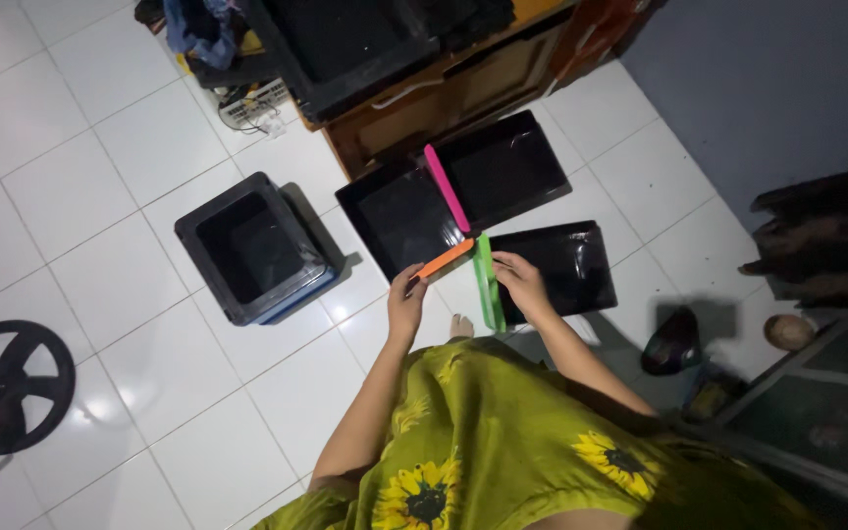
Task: The person assembles a black plastic container by attaching side panels and a frame. They pick up individual parts, align them, and snap them into place on the floor.
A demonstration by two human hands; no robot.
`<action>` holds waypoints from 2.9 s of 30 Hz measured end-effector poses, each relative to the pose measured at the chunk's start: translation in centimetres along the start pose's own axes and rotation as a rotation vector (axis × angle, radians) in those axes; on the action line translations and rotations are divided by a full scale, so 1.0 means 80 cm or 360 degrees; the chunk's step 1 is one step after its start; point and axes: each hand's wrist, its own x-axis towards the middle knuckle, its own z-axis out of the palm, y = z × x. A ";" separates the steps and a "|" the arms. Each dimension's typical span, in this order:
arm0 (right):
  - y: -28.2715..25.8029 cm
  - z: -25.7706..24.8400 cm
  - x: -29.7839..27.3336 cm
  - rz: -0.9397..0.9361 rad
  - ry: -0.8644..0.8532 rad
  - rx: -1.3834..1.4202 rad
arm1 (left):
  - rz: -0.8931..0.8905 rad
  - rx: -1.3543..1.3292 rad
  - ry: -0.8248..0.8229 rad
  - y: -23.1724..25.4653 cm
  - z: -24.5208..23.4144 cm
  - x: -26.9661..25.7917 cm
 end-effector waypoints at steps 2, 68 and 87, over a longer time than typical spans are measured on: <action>0.002 -0.015 0.013 0.0023 -0.0006 0.0036 | 0.0035 -0.0023 -0.0011 -0.002 0.028 0.009; -0.069 0.036 0.741 -0.0485 0.0269 -0.0952 | -0.0255 -0.0507 0.0379 0.092 0.190 0.348; -0.082 0.029 0.738 -0.0051 0.0151 0.0411 | -0.0277 -0.0351 0.0467 0.110 0.186 0.330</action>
